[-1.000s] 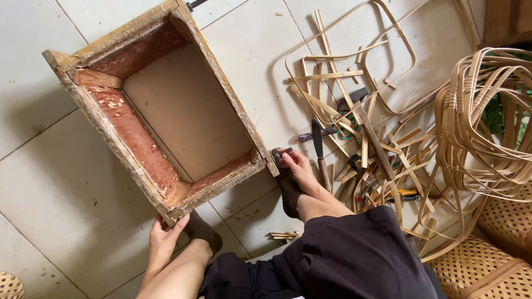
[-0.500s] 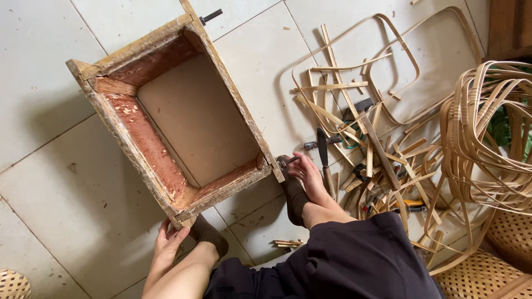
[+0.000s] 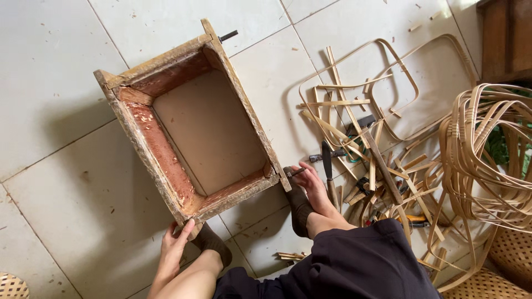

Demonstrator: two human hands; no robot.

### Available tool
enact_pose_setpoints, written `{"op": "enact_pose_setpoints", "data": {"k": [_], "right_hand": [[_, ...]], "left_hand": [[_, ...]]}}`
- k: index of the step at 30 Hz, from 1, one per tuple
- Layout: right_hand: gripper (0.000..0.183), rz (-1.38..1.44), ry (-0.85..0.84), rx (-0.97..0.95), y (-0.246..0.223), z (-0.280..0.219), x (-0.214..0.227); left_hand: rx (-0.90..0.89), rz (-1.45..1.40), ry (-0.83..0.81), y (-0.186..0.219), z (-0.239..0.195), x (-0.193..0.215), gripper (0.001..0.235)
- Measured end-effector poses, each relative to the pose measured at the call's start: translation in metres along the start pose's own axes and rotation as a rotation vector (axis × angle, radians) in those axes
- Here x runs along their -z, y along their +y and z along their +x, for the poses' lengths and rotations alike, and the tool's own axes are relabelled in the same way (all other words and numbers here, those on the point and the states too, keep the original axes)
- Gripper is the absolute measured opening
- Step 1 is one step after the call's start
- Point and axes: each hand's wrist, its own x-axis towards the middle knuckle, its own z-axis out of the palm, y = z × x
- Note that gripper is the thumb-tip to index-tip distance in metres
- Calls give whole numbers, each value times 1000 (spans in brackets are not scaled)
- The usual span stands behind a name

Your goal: The person is assembling a rectangular basket by inserting bamboo strips into a wooden mold. They use a hammer to secure the strips and adjust the mold's clamps to shape the basket.

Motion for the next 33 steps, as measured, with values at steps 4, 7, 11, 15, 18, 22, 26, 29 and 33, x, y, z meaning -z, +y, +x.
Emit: {"op": "enact_pose_setpoints", "data": {"k": [4,7,11,15,18,22,26,29,33], "right_hand": [[42,36,92,-87,5,3,1],[40,-8,86,-34,9,8,0],[38,94,79,-179,9,2,4],[42,-27,47,-47,5,4,3],[52,-11,16,-94,8,4,5],[51,-12,14,-61,12,5,10],[48,64,48,-161,16,0,16],[45,50,32,-93,16,5,21],[48,97,-100,-76,23,5,27]], "left_hand": [[66,100,37,0,2,1,92],[88,130,43,5,4,2,96],[104,123,29,4,5,0,93],[65,85,-65,-4,8,8,89],[-1,-13,-243,-11,8,18,97],[0,-138,-280,-16,10,20,95],[27,-166,-251,-14,3,17,92],[33,-171,-244,-8,-1,15,92],[7,-189,-228,-4,-10,14,91]]}}
